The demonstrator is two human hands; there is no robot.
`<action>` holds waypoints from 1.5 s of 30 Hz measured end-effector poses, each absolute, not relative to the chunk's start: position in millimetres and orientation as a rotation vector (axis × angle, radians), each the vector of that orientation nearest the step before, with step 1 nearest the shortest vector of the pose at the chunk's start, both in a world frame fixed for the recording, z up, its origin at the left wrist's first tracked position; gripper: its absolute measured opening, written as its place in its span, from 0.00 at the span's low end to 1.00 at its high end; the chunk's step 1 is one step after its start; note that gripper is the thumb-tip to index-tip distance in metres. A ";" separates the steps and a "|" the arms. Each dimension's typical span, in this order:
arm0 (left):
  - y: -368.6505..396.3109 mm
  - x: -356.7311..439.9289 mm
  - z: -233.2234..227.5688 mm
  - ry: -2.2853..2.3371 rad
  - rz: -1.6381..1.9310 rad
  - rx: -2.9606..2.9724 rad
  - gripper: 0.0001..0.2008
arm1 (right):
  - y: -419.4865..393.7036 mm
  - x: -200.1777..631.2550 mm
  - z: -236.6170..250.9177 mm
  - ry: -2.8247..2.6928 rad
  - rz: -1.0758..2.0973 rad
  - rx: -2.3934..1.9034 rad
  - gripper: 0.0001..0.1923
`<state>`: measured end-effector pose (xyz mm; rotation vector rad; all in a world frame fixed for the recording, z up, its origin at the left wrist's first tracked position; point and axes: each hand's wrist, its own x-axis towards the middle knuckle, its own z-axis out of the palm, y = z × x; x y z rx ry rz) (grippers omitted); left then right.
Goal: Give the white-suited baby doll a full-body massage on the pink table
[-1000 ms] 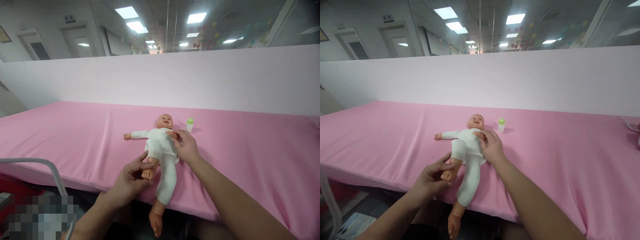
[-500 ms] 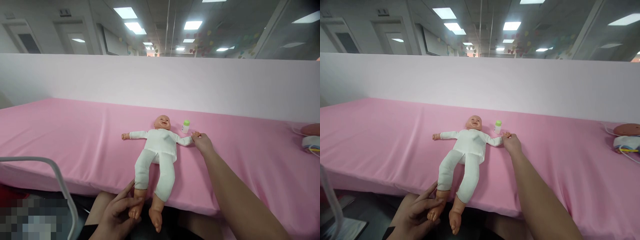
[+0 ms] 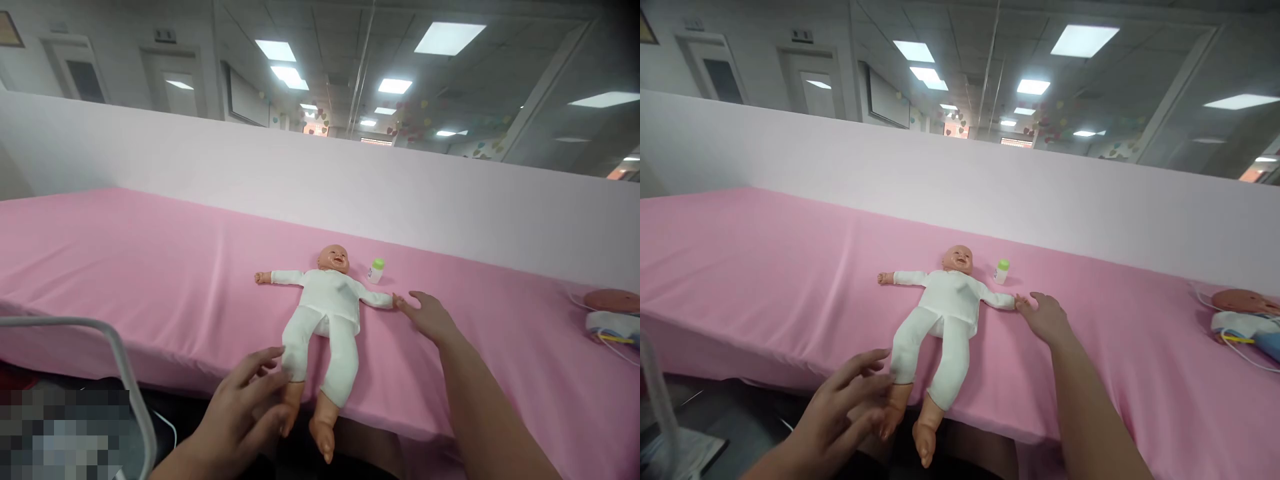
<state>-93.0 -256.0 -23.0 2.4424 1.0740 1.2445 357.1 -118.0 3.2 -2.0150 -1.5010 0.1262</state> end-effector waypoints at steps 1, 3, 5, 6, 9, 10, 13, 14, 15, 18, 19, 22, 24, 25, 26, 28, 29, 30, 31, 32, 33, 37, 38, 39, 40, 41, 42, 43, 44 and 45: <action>-244.1 -89.0 -10.9 1.043 1.268 2.407 0.15 | -135.6 348.6 4.0 -1.542 0.136 -1.979 0.30; -210.7 -77.3 11.1 1.081 1.314 2.328 0.12 | -175.6 326.9 0.7 -1.628 0.087 -1.850 0.26; -167.6 -61.8 27.4 1.218 1.343 2.197 0.11 | -216.5 302.3 -9.8 -1.805 0.074 -1.676 0.22; -144.5 -53.4 33.0 1.326 1.392 2.062 0.11 | -235.3 290.3 -17.2 -1.888 0.076 -1.597 0.22; -81.3 -31.4 40.6 1.503 1.490 1.743 0.12 | -279.6 260.5 -44.7 -1.977 0.103 -1.453 0.26; -64.3 -26.8 41.0 1.547 1.492 1.672 0.12 | -290.3 253.1 -54.9 -1.956 0.113 -1.423 0.28; -27.0 -24.5 39.1 1.668 1.428 1.619 0.13 | -312.4 235.0 -85.7 -1.930 0.166 -1.365 0.37; -18.0 -27.1 37.6 1.692 1.398 1.651 0.14 | -316.9 229.1 -95.6 -1.888 0.161 -1.375 0.40; -10.1 -31.1 35.8 1.713 1.356 1.702 0.15 | -320.2 222.9 -105.0 -1.850 0.167 -1.385 0.42; 9.7 -49.4 27.2 1.822 1.121 1.893 0.18 | -322.8 202.4 -128.6 -1.755 0.216 -1.423 0.51; 14.9 -56.9 23.5 1.865 1.028 1.949 0.20 | -321.6 195.4 -134.5 -1.732 0.241 -1.431 0.54; 24.4 -80.7 12.0 1.879 0.794 2.048 0.30 | -314.5 176.5 -145.1 -1.645 0.323 -1.416 0.58; 25.3 -93.8 7.3 1.827 0.681 2.045 0.39 | -309.2 166.6 -146.4 -1.576 0.380 -1.388 0.58; 24.6 -98.5 6.3 1.823 0.640 2.042 0.43 | -307.1 162.8 -145.7 -1.546 0.408 -1.374 0.58; 23.6 -101.9 6.1 1.850 0.599 2.035 0.45 | -305.7 159.8 -144.4 -1.521 0.435 -1.361 0.57; 21.2 -105.2 7.4 1.960 0.498 1.990 0.41 | -305.2 156.6 -141.0 -1.486 0.466 -1.344 0.55; 20.1 -105.4 8.3 2.015 0.442 1.949 0.37 | -306.3 156.0 -139.1 -1.468 0.456 -1.349 0.54; 19.3 -105.0 9.0 2.055 0.391 1.905 0.32 | -308.1 156.0 -137.3 -1.447 0.428 -1.362 0.52; 18.7 -104.4 9.6 2.079 0.354 1.867 0.29 | -310.4 156.2 -135.3 -1.420 0.398 -1.379 0.49; 18.3 -103.6 10.1 2.092 0.338 1.849 0.26 | -312.9 156.5 -133.0 -1.385 0.382 -1.388 0.46; 17.9 -102.9 10.5 2.100 0.337 1.849 0.24 | -315.3 156.8 -130.0 -1.345 0.390 -1.381 0.44; 15.7 -101.8 15.1 2.115 0.384 1.876 0.20 | -320.4 160.1 -110.4 -1.201 0.570 -1.207 0.38; 14.8 -101.5 16.8 2.106 0.412 1.868 0.19 | -320.1 162.7 -104.1 -1.185 0.598 -1.169 0.37; 13.7 -100.8 18.4 2.084 0.456 1.853 0.18 | -319.2 166.2 -97.9 -1.179 0.619 -1.141 0.36; 12.5 -99.7 19.8 2.045 0.524 1.833 0.17 | -317.7 170.8 -92.1 -1.182 0.638 -1.118 0.35; 11.3 -97.9 20.8 1.984 0.616 1.810 0.17 | -315.5 176.0 -86.9 -1.188 0.656 -1.096 0.34; 10.2 -95.3 21.4 1.901 0.731 1.782 0.18 | -312.8 181.7 -82.4 -1.195 0.675 -1.077 0.34; 9.1 -91.9 21.6 1.808 0.853 1.747 0.20 | -309.5 187.6 -78.4 -1.203 0.692 -1.059 0.34; 7.9 -87.7 21.7 1.720 0.969 1.709 0.23 | -305.8 193.2 -74.6 -1.213 0.702 -1.042 0.34; 6.7 -82.8 21.9 1.654 1.067 1.672 0.26 | -301.7 198.3 -70.6 -1.225 0.705 -1.033 0.35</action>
